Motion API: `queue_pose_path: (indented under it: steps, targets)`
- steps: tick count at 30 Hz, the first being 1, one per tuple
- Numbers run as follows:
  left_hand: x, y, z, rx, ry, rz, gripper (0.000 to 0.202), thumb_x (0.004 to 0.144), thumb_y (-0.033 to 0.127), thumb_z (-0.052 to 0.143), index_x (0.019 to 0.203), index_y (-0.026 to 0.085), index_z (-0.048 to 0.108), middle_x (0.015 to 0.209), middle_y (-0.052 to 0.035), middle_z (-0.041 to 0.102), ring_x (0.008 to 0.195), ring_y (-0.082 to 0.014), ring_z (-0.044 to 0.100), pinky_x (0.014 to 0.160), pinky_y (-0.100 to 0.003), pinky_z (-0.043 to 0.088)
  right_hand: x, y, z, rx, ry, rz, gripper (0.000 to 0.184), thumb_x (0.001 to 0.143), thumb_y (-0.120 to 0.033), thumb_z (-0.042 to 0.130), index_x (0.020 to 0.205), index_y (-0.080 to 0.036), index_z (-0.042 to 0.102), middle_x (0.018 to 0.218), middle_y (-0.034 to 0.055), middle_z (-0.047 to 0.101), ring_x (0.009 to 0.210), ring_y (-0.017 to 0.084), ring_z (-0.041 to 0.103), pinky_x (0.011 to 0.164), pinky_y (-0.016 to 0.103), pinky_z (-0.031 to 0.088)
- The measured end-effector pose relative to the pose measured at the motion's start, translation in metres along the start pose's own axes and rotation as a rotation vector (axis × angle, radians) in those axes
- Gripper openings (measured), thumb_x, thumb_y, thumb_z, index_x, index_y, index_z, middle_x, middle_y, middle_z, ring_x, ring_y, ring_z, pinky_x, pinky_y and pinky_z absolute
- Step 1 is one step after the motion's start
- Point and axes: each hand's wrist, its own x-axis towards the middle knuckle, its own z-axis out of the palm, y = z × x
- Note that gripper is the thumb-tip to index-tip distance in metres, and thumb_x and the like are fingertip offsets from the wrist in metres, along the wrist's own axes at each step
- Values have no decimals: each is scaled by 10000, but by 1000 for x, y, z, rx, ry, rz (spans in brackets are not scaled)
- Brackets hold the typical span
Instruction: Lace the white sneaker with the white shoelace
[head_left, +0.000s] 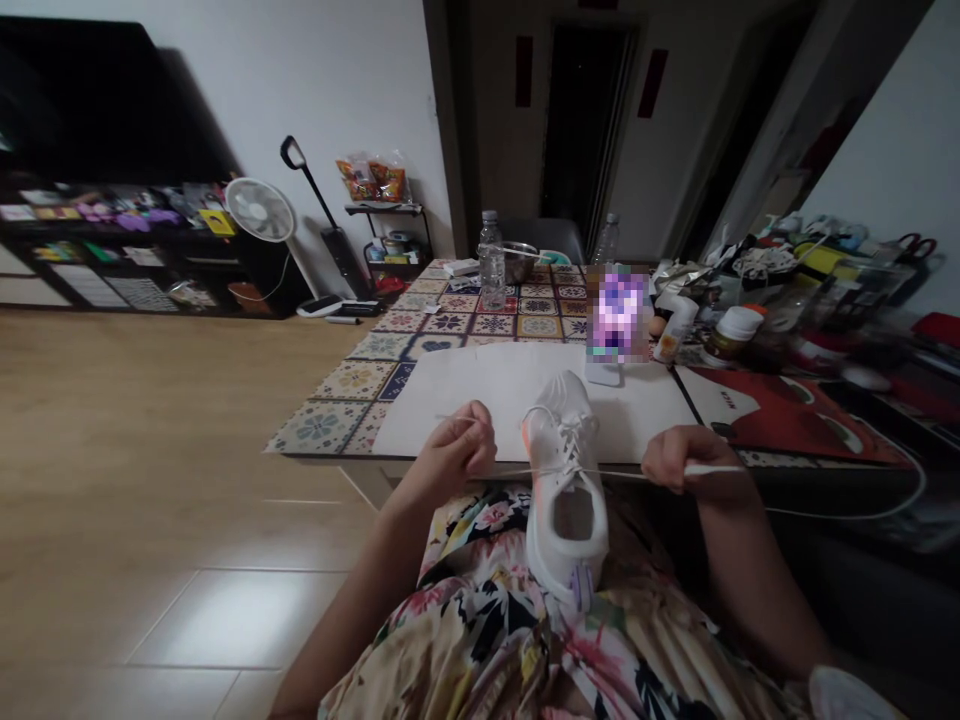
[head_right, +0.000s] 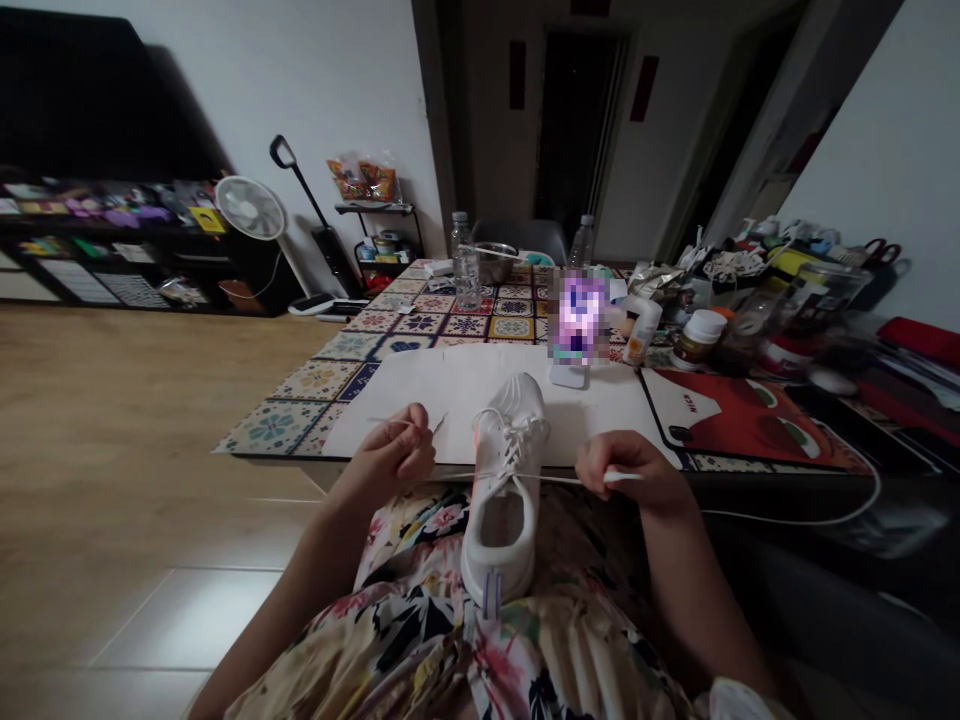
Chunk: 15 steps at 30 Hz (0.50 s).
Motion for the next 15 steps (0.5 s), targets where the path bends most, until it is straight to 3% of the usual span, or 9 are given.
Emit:
queue_pose_path:
  steps: [4,8,12,15]
  targets:
    - [-6,-1,7,370,-136,-100,367,879,524,577,845,159,584,388,110,313,330,-53,201,362,-165,124,11,-10,11,-311,-47,133,494,943,-538,499,610,-181,572,639,18,557,593,138,522,557,261,424]
    - [-8,4,19,732,-168,-107,266,910,366,549,789,153,653,434,72,395,374,-67,307,376,-175,191,15,-10,18,-583,-26,286,304,934,-439,567,789,-184,646,733,8,637,673,144,581,612,241,448]
    - [-4,5,12,853,-260,-143,241,879,304,583,708,149,652,488,51,471,401,-60,347,404,-165,246,10,-6,13,-546,-125,353,246,908,-414,609,833,-194,688,754,-1,679,684,144,615,630,240,456]
    - [-1,4,1,760,-315,-207,201,845,328,634,752,153,666,591,13,582,477,-84,470,468,-171,350,9,-5,2,-425,-116,369,272,879,-444,641,797,-191,698,725,-1,675,678,145,620,623,243,469]
